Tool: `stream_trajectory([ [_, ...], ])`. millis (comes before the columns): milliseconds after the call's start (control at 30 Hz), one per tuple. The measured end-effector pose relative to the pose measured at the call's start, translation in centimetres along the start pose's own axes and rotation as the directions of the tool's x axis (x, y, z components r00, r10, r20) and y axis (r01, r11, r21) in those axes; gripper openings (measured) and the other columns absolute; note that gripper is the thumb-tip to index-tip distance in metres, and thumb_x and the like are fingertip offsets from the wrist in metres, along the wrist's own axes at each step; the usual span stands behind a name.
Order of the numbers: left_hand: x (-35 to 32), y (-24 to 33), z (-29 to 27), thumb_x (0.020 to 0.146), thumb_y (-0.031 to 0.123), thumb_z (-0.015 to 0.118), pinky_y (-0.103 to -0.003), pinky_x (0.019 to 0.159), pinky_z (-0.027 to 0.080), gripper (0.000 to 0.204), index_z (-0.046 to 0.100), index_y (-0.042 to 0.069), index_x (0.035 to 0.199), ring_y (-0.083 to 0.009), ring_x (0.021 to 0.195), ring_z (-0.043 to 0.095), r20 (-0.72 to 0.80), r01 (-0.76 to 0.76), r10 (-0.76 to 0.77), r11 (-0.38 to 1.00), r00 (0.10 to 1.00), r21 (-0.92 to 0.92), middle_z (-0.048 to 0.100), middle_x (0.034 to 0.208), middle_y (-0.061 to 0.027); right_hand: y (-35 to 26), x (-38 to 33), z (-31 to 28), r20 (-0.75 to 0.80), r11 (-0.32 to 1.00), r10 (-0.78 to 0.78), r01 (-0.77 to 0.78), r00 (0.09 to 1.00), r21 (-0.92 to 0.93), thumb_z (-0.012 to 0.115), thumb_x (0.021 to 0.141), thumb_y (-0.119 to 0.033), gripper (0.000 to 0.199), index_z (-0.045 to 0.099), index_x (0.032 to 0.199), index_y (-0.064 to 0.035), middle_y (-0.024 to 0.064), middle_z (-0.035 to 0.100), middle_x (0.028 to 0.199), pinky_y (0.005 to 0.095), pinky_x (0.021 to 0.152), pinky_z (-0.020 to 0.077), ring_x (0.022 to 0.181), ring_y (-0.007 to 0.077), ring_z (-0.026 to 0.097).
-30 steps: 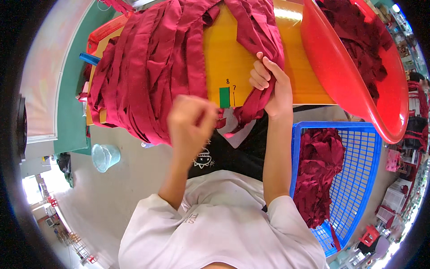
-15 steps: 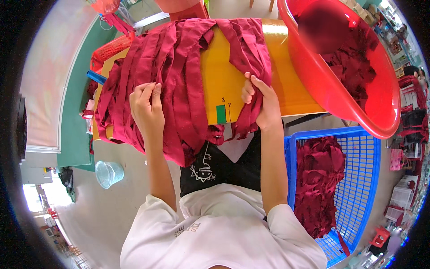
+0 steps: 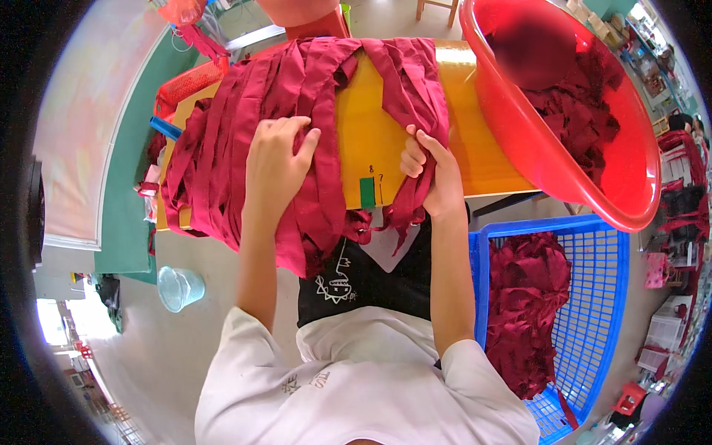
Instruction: Sort and inspect red fabric strips in a garment factory.
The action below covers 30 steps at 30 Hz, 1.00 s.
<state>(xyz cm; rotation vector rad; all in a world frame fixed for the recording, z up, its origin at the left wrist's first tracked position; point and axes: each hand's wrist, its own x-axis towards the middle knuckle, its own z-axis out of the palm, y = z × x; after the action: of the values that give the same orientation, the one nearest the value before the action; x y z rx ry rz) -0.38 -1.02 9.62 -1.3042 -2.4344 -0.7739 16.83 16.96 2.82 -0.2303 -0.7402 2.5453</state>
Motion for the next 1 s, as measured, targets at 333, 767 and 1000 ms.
stream_trajectory([
  [333, 2.6, -3.4, 1.3, 0.081, 0.023, 0.071, -0.041, 0.082, 0.045, 0.018, 0.065, 0.008, 0.088, -0.0259, 0.1, 0.054, 0.092, -0.048, 0.007, 0.892, 0.996, 0.449, 0.058, 0.097, -0.0071, 0.1, 0.3, 0.9, -0.086, 1.0, 0.008, -0.011, 0.996, -0.028, 0.047, 0.102, -0.015, 0.018, 0.055, 0.109, -0.0004, -0.002, 0.036, 0.064, 0.0226, 0.052, 0.0323, 0.055, 0.008, 0.036],
  [767, 1.8, 0.7, 2.4, 0.096, 0.026, 0.059, -0.049, 0.049, 0.041, 0.026, 0.056, 0.005, 0.082, -0.0401, 0.055, 0.058, -0.112, 0.067, -0.085, 0.985, 0.99, -0.159, 0.058, 0.061, -0.0187, 0.2, 0.4, 2.0, -0.198, 0.949, 0.055, -0.113, 0.979, -0.296, 0.055, 0.099, -0.02, 0.021, 0.062, 0.1, -0.0001, 0.0169, 0.071, 0.095, 0.0328, 0.081, 0.057, 0.088, 0.0251, 0.07],
  [1000, -0.5, 2.6, 3.0, 0.098, 0.018, 0.056, -0.035, 0.059, 0.043, 0.019, 0.056, 0.0, 0.093, -0.0169, 0.064, 0.056, 0.075, 0.184, -0.184, 0.696, 0.98, -0.695, 0.057, 0.073, -0.0138, -0.1, 0.5, 2.0, -0.167, 0.939, 0.14, -0.185, 0.976, -0.291, 0.054, 0.1, -0.026, 0.028, 0.062, 0.105, 0.0005, 0.0198, 0.07, 0.105, 0.0357, 0.086, 0.0564, 0.093, 0.0264, 0.07],
])
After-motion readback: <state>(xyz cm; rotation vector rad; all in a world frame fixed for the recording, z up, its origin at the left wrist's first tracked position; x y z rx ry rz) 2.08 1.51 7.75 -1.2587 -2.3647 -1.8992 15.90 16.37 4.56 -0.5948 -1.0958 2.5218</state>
